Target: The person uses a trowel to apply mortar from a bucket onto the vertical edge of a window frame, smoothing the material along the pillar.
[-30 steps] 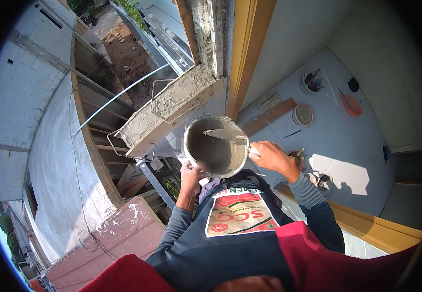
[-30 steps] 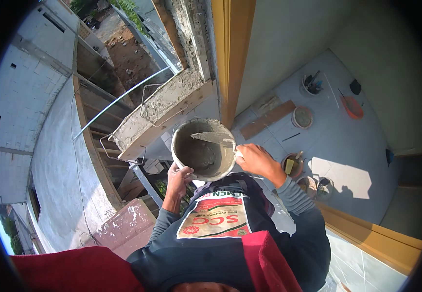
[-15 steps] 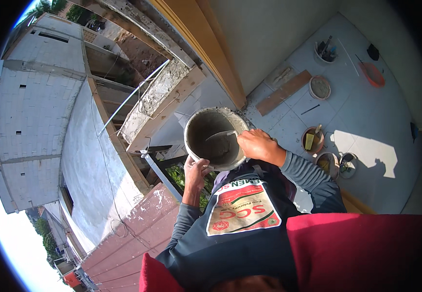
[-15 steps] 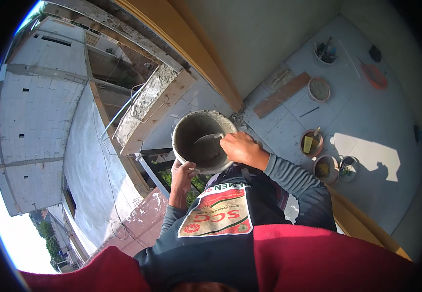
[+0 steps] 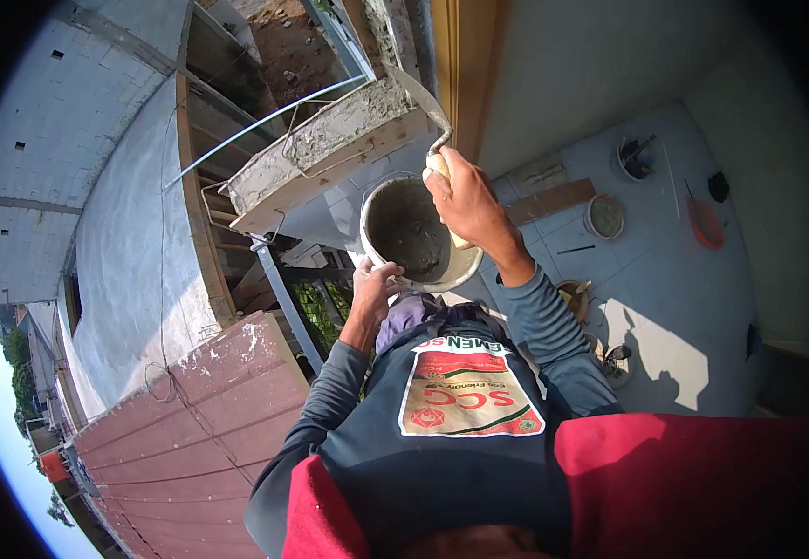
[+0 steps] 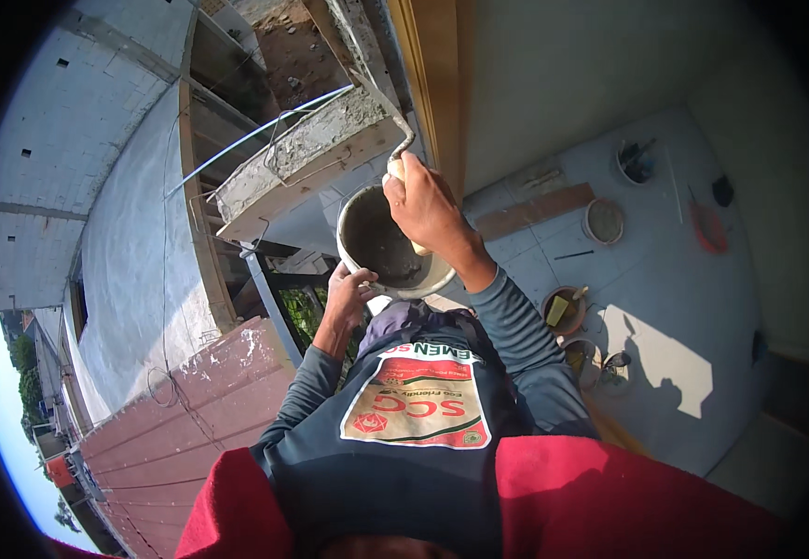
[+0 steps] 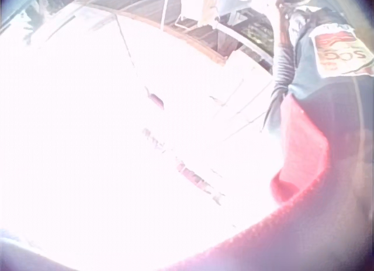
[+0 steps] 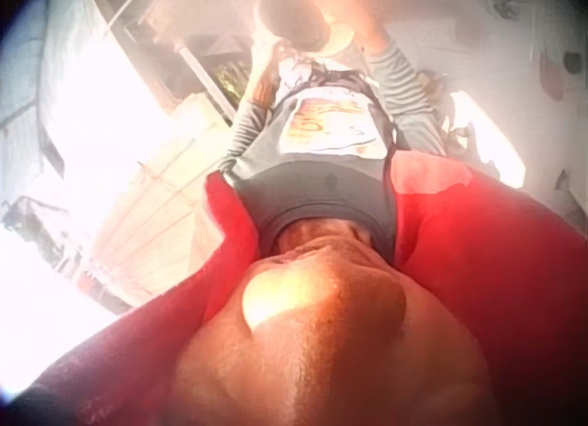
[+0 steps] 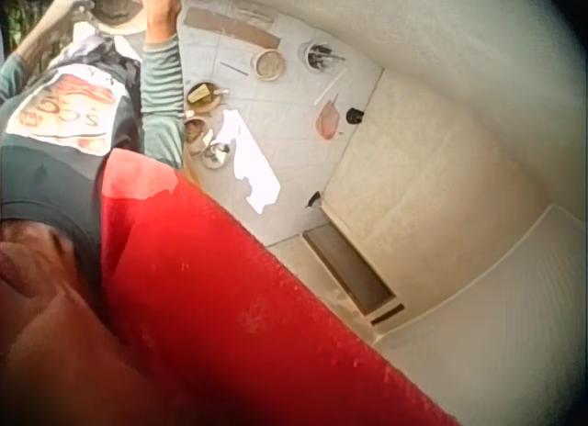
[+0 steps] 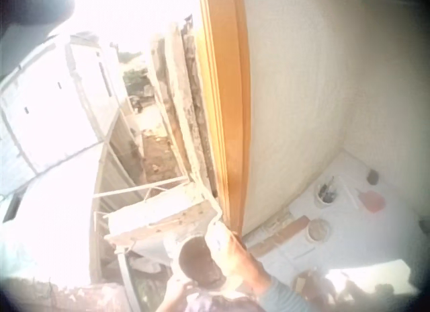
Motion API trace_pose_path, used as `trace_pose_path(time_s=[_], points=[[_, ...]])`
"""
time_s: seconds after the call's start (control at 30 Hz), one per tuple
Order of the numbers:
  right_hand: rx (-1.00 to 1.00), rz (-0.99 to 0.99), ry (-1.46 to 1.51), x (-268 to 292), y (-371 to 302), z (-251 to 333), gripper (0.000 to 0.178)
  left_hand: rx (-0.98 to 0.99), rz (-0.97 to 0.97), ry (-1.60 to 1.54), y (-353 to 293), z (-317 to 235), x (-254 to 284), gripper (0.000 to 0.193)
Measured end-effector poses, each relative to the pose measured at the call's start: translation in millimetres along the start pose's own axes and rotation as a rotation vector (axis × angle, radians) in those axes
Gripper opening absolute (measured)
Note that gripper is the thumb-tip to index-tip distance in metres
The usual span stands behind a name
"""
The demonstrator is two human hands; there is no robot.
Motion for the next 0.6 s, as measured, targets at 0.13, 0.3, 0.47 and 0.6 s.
trace_pose_path(time_s=[0.13,0.3,0.47,0.6], points=[[-0.051,-0.017,-0.02,-8,29,19,0.025,0.099,0.047,-0.068,21,3,-3,0.04],[-0.194,0.05,-0.138,-26,45,13,0.022,0.207,0.179,-0.106,50,8,-11,0.04],[-0.258,0.02,-0.15,-27,44,35,0.018,0.257,0.254,-0.003,68,9,-10,0.041],[-0.332,0.044,-0.242,-38,44,24,0.018,0.278,0.314,0.003,81,16,-4,0.04]])
Point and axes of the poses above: each hand's wrist, its own y-axis towards the middle knuckle, its own x-axis out of the back of the hand, z = x × y, the point moved 10 cm from there along y, towards the middle knuckle, and after that the axes turned 11 degrees about -y, right-handed, at the moved point
